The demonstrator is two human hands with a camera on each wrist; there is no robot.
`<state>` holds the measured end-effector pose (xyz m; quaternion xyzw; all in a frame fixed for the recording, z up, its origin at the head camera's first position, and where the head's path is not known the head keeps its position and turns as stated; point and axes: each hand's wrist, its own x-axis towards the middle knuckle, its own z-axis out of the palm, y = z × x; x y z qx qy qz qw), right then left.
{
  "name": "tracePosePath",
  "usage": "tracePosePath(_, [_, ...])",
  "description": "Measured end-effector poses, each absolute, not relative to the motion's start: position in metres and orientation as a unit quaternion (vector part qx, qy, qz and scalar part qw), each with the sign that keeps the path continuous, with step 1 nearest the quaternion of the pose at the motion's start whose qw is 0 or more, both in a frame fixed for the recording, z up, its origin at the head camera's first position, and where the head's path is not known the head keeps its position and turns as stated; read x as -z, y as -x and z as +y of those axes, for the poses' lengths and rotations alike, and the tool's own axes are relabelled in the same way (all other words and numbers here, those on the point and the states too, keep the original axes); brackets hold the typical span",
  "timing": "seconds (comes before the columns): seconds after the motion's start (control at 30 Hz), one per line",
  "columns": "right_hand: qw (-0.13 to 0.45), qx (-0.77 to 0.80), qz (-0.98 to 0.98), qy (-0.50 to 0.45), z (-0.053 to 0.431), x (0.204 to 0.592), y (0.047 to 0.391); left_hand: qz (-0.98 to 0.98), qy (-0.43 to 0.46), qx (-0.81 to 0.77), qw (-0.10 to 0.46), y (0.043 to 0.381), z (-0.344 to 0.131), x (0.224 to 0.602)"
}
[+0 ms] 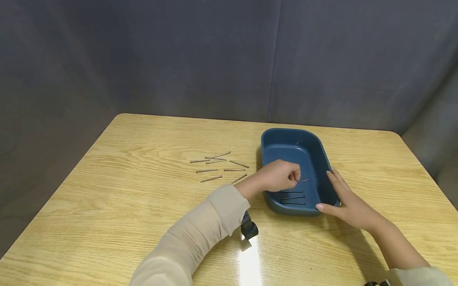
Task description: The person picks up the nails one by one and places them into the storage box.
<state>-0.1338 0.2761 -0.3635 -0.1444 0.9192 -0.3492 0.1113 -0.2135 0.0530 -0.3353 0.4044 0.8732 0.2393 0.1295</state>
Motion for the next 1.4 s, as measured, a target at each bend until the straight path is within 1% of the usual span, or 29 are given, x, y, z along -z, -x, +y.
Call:
tracePosePath(0.27, [0.113, 0.346, 0.92, 0.143, 0.276, 0.363, 0.134, 0.876, -0.407, -0.226, 0.129, 0.216, 0.061, 0.338])
tracePosePath(0.53, [0.119, 0.351, 0.918, 0.142, 0.276, 0.364, 0.134, 0.881, -0.396, -0.217, 0.141, 0.218, 0.067, 0.344])
tracePosePath(1.0, [0.114, 0.345, 0.921, 0.144, 0.276, 0.363, 0.134, 0.894, -0.386, -0.181, 0.142, 0.222, 0.074, 0.351])
tracePosePath(1.4, [0.116, 0.347, 0.92, 0.14, 0.276, 0.362, 0.134, 0.912, -0.371, -0.108, 0.136, 0.223, 0.083, 0.355])
